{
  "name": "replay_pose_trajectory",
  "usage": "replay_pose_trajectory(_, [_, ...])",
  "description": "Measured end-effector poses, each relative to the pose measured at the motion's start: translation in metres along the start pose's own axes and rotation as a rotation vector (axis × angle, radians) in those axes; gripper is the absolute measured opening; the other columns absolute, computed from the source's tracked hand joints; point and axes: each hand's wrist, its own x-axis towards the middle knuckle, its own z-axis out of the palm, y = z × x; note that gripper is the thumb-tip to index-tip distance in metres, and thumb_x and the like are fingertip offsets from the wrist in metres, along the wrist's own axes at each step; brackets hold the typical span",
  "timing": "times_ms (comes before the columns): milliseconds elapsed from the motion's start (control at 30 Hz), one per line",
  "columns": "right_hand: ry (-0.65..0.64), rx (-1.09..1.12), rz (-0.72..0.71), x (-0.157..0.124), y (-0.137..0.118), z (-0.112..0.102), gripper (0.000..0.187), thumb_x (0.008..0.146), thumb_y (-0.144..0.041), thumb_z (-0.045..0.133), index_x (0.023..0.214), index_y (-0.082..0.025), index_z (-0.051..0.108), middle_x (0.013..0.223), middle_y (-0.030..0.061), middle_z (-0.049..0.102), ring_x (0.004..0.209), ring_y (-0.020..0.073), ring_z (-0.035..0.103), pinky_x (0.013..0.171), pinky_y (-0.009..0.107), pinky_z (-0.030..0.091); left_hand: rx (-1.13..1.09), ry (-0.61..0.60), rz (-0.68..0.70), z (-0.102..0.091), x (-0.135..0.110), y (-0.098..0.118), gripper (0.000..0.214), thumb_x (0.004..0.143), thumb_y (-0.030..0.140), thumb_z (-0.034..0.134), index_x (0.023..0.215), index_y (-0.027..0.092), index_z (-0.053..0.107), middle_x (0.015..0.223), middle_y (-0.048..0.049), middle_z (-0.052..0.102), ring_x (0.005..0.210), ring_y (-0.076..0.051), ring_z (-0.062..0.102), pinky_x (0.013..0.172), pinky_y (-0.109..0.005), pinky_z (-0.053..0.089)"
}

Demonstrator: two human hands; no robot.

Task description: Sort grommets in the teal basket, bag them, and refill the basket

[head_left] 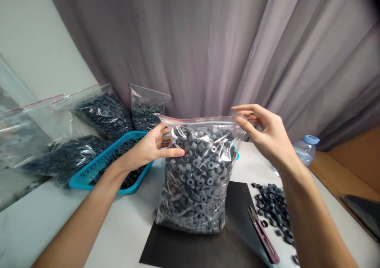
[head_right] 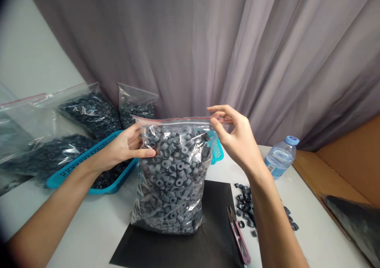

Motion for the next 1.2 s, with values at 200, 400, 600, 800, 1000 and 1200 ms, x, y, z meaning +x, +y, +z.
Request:
replay_pose_trajectory(200, [-0.01, -0.403, -0.325, -0.008, -0.028, 0.007, 0.025, 0.096, -0.028, 0.068, 0.119, -0.034, 0.072, 0.108, 0.0041, 0.074, 0.104, 0.0279, 0.059, 0.098, 0.05, 0.041, 0.058, -0.071, 0.024, -0.002, -0.006, 0.009, 0.071, 0.074, 0.028, 0.089, 0.136, 0.03, 0.056, 0.148, -0.0054, 0.06, 0.136, -0.03, 0.058, 0.11, -0.04, 0.054])
replay_pose_trajectory(400, [-0.009, -0.459, -0.419, -0.007, -0.028, 0.011, 0.012, 0.094, -0.025, 0.072, 0.106, -0.028, 0.072, 0.094, 0.0017, 0.073, 0.089, 0.0221, 0.06, 0.087, 0.04, 0.043, 0.1, -0.075, 0.007, -0.002, -0.007, 0.016, 0.069, 0.075, 0.033, 0.089, 0.135, 0.032, 0.054, 0.142, -0.0042, 0.064, 0.135, -0.03, 0.059, 0.105, -0.034, 0.057])
replay_pose_trajectory(600, [0.103, -0.544, -0.526, -0.006, -0.021, 0.013, 0.005, 0.096, -0.022, 0.069, 0.095, -0.026, 0.071, 0.087, -0.0011, 0.074, 0.08, 0.0181, 0.058, 0.082, 0.036, 0.042, 0.097, 0.032, 0.017, 0.003, -0.005, 0.013, 0.063, 0.082, 0.044, 0.082, 0.136, 0.027, 0.056, 0.148, -0.0077, 0.06, 0.14, -0.033, 0.055, 0.11, -0.039, 0.054])
replay_pose_trajectory(800, [0.145, -0.65, -0.588, -0.007, -0.016, 0.02, 0.016, 0.101, -0.022, 0.061, 0.089, -0.024, 0.071, 0.071, -0.0013, 0.065, 0.072, 0.0173, 0.054, 0.081, 0.035, 0.043, 0.131, 0.095, 0.01, 0.011, 0.0, 0.009, 0.051, 0.084, 0.045, 0.078, 0.128, 0.028, 0.059, 0.133, -0.0058, 0.07, 0.131, -0.03, 0.062, 0.108, -0.041, 0.055])
replay_pose_trajectory(1000, [0.108, -0.72, -0.521, -0.008, -0.006, 0.025, 0.022, 0.104, -0.021, 0.052, 0.092, -0.024, 0.07, 0.079, 0.0, 0.071, 0.077, 0.0191, 0.058, 0.085, 0.037, 0.042, 0.105, 0.195, 0.042, 0.026, 0.009, 0.0, 0.046, 0.085, 0.045, 0.076, 0.123, 0.028, 0.058, 0.134, -0.0045, 0.069, 0.134, -0.03, 0.06, 0.112, -0.044, 0.051])
replay_pose_trajectory(1200, [0.118, -0.752, -0.467, -0.008, 0.001, 0.032, 0.021, 0.104, -0.022, 0.049, 0.097, -0.026, 0.067, 0.087, 0.0004, 0.074, 0.082, 0.0211, 0.06, 0.087, 0.041, 0.042, 0.127, 0.347, 0.139, 0.027, 0.019, -0.014, 0.06, 0.082, 0.052, 0.078, 0.129, 0.027, 0.051, 0.137, -0.0086, 0.064, 0.131, -0.029, 0.06, 0.112, -0.047, 0.049])
